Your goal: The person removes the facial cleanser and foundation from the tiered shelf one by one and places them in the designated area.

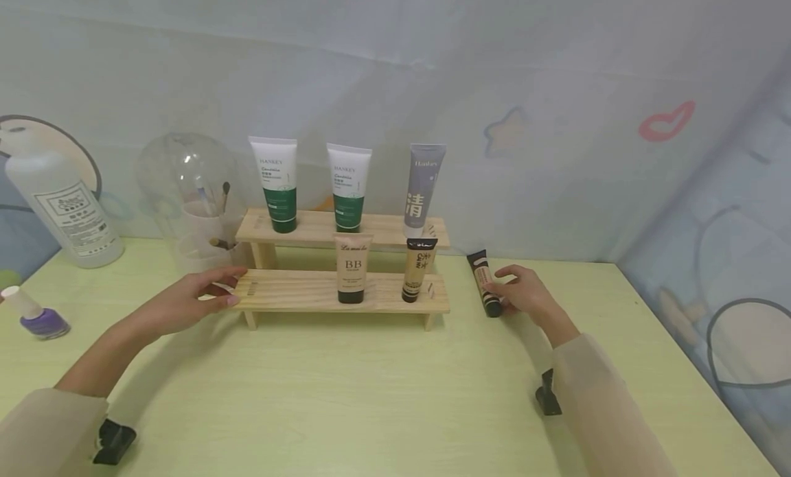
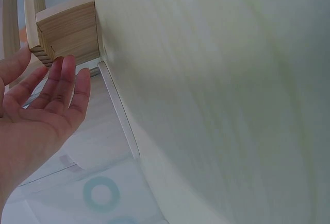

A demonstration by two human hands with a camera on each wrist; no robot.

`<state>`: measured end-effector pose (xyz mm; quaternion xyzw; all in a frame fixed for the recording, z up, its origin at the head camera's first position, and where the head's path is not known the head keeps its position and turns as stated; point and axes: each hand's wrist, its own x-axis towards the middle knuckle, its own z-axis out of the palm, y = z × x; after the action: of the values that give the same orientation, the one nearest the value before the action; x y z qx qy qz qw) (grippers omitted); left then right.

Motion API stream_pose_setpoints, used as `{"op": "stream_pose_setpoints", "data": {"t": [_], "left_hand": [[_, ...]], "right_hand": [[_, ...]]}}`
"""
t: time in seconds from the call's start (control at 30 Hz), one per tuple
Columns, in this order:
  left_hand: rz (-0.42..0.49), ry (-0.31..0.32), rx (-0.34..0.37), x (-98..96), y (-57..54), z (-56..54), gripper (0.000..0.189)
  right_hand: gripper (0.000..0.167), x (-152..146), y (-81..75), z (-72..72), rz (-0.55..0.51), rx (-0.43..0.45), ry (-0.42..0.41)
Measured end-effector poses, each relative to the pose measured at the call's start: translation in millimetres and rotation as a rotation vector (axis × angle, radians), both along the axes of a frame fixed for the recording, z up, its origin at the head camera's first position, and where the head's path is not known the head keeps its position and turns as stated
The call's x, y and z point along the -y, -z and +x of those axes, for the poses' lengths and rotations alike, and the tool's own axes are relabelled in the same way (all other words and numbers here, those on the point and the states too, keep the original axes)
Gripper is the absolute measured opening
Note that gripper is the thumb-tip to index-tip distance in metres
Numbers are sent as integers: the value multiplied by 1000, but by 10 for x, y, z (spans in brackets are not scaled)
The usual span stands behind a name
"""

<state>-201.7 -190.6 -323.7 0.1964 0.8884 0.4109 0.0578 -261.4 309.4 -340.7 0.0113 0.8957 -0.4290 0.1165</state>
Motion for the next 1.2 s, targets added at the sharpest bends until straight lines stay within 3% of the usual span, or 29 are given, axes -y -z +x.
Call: {"op": "stream_pose_setpoints", "data": {"t": [0.5, 1.2], "left_hand": [[-5, 4, 2, 7, 17, -10, 49], [-1, 6, -8, 9, 17, -11, 48]], "right_hand": [[60, -152, -41, 93, -43, 10, -67], [56, -27, -325, 306, -3, -109, -233]]}}
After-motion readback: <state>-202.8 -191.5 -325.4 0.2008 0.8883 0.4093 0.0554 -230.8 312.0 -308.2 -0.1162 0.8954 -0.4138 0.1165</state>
